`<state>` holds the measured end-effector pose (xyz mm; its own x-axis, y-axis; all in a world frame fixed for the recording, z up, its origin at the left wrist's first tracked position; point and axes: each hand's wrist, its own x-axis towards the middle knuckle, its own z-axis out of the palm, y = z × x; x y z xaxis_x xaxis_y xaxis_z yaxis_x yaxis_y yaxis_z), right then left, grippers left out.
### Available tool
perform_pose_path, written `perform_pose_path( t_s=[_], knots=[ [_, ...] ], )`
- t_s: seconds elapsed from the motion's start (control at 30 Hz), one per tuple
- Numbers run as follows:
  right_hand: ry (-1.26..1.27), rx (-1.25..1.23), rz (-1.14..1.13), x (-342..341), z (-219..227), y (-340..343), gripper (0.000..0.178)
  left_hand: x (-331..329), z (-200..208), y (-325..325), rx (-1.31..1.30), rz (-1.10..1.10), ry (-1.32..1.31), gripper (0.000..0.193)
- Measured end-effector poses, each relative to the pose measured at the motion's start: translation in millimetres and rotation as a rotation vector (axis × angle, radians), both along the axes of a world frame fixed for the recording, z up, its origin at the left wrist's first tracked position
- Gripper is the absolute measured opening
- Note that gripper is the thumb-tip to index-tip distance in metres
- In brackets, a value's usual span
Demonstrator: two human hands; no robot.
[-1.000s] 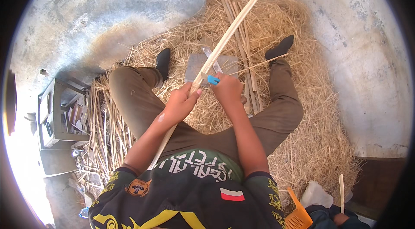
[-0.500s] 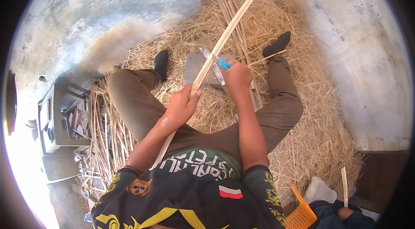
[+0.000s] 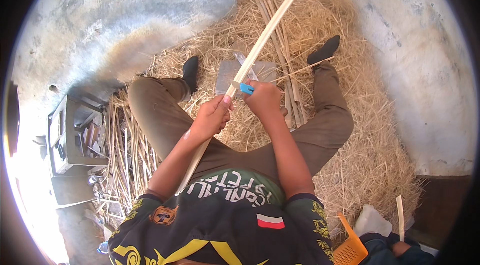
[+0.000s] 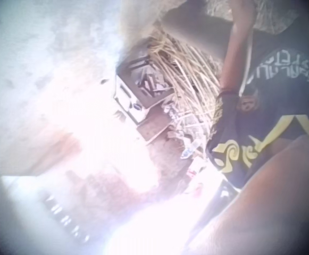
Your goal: The person sits on a straw-covered floor and uses a large knife to split a long bamboo pole into thin strips. They then switch to a smaller utility knife to further refine and smooth the edges of the bamboo strips.
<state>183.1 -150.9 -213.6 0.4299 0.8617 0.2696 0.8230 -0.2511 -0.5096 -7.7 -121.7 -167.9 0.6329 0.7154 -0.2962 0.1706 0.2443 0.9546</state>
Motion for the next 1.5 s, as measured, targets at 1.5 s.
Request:
perform_pose_path(
  t_s=[1.5],
  knots=[
    [-0.093,0.122,-0.378,50,-7,16,0.028,-5,5,-12,0.014,-0.119,0.170,0.042]
  ],
)
